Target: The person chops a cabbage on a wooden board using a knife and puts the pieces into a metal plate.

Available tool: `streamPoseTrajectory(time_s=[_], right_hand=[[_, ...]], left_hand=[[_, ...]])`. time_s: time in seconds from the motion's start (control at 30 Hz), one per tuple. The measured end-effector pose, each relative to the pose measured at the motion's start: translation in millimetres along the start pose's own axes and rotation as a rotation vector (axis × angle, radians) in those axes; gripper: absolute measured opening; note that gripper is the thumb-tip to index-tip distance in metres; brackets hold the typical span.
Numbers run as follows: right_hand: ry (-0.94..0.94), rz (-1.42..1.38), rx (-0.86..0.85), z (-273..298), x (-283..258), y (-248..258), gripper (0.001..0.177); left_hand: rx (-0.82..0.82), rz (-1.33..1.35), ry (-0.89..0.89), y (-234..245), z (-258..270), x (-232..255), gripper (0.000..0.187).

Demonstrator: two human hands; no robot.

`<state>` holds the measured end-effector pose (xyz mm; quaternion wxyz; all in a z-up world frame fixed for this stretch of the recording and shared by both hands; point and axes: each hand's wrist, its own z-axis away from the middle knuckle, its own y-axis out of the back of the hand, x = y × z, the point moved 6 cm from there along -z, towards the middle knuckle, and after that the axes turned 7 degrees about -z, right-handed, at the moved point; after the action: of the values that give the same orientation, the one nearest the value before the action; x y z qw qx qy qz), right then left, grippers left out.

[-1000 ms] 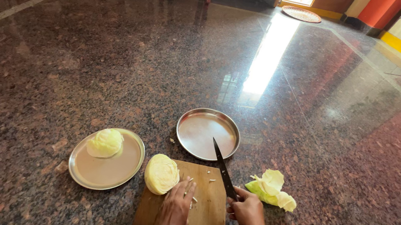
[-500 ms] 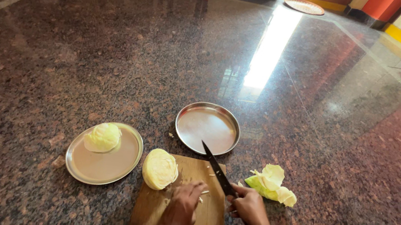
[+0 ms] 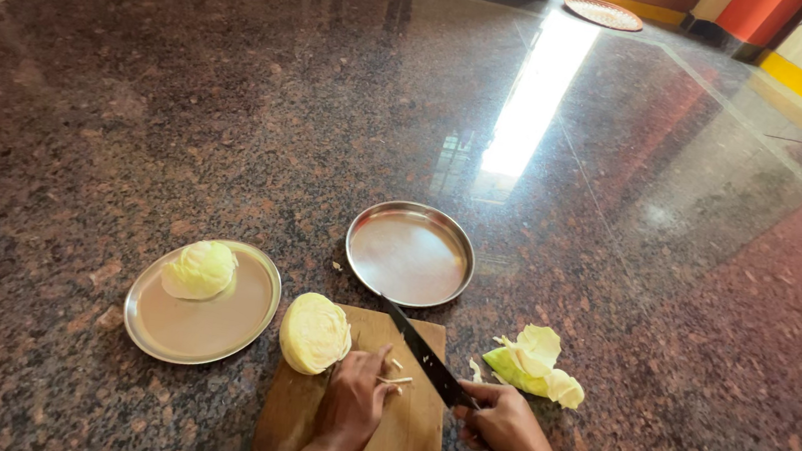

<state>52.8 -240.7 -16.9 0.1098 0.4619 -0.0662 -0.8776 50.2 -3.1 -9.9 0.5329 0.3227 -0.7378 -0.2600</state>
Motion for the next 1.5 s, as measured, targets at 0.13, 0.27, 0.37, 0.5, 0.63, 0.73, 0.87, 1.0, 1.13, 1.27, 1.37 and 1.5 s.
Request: streamPoseTrajectory(time_s=[0.13, 0.27, 0.37, 0.5, 0.63, 0.73, 0.87, 1.0, 1.13, 1.27, 1.37, 1.5], right_hand=[[0.020, 0.209, 0.200, 3, -5, 1, 0.046], [0.036, 0.040, 0.103, -1, 6, -15, 0.046], [0.018, 0.024, 0.061, -4, 7, -22, 0.043], [0.059, -0.055, 0.100, -2, 5, -17, 0.043], [0.063, -0.119, 0.182, -4, 7, -14, 0.045], [0.133, -0.207, 0.172, -7, 6, -19, 0.051], [0.154, -0.194, 0.173, -3, 0, -20, 0.044], [0.145, -0.140, 0.208, 6, -12, -19, 0.045], [0.136, -0.164, 0.213, 7, -15, -19, 0.045], [0.173, -0.193, 0.223, 2, -13, -23, 0.046], [0.145, -0.177, 0.202, -2, -4, -21, 0.039], [0.195, -0.205, 0.198, -8, -6, -17, 0.043]], left_hand=[[0.177, -0.058, -0.140, -1, -9, 6, 0.072], [-0.125, -0.010, 0.050, -6, -15, 3, 0.055], [-0.078, -0.034, 0.006, 11, -16, 11, 0.048], [-0.125, -0.017, -0.030, 16, -12, 18, 0.066], [0.039, -0.206, -0.074, 40, 1, 31, 0.078], [-0.256, -0.220, 0.125, 32, 1, 21, 0.089], [-0.111, -0.331, -0.070, 24, -9, 27, 0.071], [-0.176, -0.345, -0.016, 19, -10, 24, 0.070], [-0.037, -0.279, -0.119, 29, -7, 39, 0.072], [-0.206, -0.264, -0.207, 5, -9, 45, 0.070], [-0.088, -0.178, -0.255, 5, -7, 48, 0.061], [0.044, -0.131, -0.320, 19, -4, 47, 0.064]])
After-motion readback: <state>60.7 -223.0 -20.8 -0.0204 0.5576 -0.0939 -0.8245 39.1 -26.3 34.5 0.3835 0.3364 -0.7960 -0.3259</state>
